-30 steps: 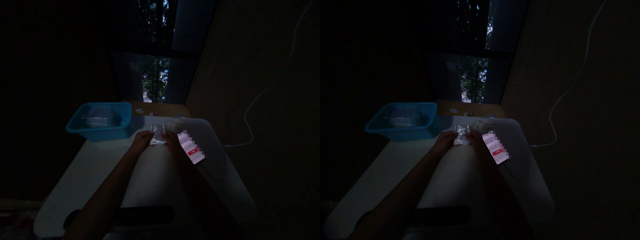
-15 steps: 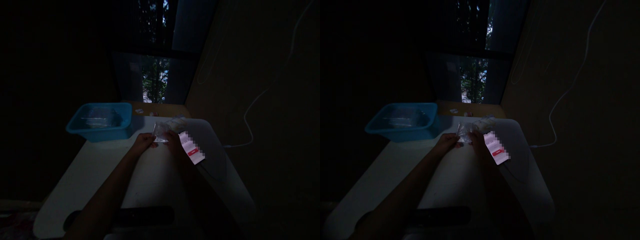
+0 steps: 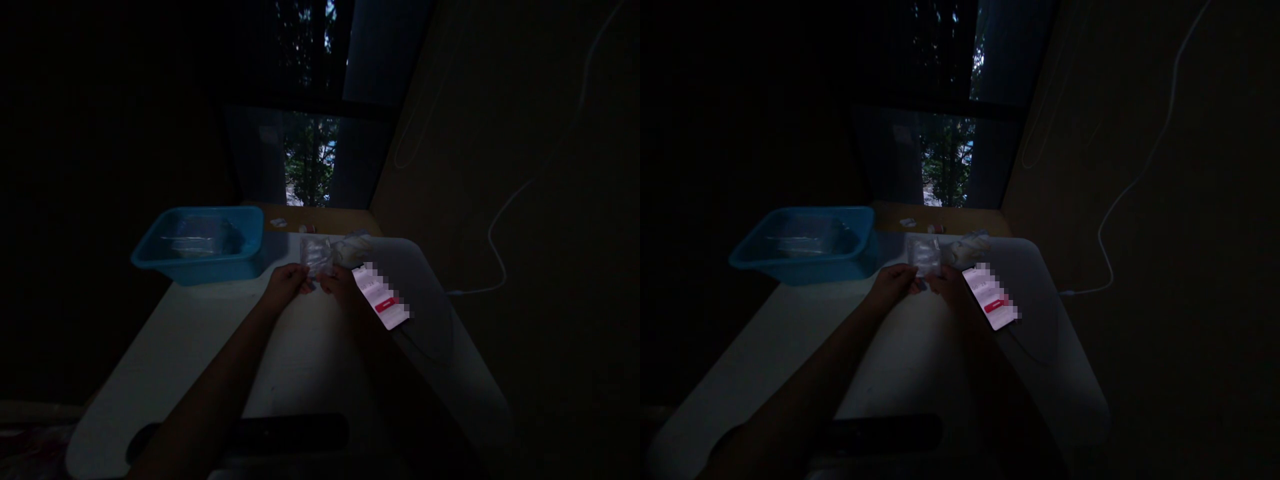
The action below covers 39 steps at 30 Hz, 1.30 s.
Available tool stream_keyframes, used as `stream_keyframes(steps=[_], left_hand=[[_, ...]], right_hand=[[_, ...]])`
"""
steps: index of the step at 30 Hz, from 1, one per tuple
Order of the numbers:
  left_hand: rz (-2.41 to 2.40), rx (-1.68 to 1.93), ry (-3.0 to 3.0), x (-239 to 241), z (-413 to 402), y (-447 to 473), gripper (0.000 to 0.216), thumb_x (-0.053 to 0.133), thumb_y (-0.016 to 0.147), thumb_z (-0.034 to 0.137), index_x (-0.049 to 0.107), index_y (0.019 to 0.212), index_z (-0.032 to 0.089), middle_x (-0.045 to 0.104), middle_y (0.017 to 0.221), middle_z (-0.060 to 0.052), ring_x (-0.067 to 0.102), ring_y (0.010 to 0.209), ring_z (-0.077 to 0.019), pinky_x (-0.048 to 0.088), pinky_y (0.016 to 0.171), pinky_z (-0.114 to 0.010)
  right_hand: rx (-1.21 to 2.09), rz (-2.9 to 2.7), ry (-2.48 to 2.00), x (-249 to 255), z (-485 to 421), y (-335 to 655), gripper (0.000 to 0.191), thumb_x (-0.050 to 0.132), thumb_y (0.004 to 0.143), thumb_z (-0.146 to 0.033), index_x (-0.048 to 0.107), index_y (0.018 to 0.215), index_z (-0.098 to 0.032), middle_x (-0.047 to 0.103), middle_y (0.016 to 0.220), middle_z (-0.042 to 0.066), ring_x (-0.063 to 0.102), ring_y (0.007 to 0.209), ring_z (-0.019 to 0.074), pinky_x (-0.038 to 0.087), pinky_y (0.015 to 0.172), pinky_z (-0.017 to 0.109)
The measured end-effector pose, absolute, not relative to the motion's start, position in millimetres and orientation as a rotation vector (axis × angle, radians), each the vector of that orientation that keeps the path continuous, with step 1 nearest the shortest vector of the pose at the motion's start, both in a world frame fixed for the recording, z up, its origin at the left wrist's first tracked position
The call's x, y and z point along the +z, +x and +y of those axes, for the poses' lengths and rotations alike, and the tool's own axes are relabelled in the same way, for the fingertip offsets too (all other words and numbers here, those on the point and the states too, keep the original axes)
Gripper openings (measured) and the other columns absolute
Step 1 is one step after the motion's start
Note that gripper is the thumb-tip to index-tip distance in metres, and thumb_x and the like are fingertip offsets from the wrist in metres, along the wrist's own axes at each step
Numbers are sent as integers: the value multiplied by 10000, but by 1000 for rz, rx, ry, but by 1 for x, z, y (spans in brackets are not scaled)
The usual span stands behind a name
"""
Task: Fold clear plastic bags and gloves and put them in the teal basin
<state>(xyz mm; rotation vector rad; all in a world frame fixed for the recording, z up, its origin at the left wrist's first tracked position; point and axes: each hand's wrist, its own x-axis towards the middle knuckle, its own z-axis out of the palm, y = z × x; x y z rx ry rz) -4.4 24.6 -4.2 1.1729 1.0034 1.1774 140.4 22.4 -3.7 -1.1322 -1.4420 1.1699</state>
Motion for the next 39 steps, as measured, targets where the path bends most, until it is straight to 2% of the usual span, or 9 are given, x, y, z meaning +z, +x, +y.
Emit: stream_keyframes(steps=[12,24,32,39], left_hand=[[1006,1159,1248,-4,24,-6,289,650,606,397,593,595,114,599,482,-19,526,410,-93,416,452,-206],[1038,1135,1323,-2,22,-4,310,631,609,427,568,588,123,587,490,-11,511,410,-83,405,445,-198],[1093,1101,1349,5,17,-3,230,632,605,355,580,620,132,585,488,7,515,426,-82,413,463,-195],[1140,1087,1359,3,18,-3,200,639,606,326,577,598,135,577,469,12,505,419,-78,388,445,-183]], right_hand=[[1166,-1320,-1041,-9,26,141,236,550,643,-360,444,530,-182,381,399,-77,330,382,52,243,403,208],[1075,-1523,-1178,-2,21,141,283,546,636,-382,443,475,-174,417,427,-51,392,426,65,296,442,210],[1055,-1486,-1236,7,17,137,294,581,609,-387,444,459,-175,426,411,-38,407,418,72,309,429,212],[1026,-1501,-1241,3,18,140,248,564,639,-347,459,495,-174,445,413,-33,416,436,77,323,442,211]])
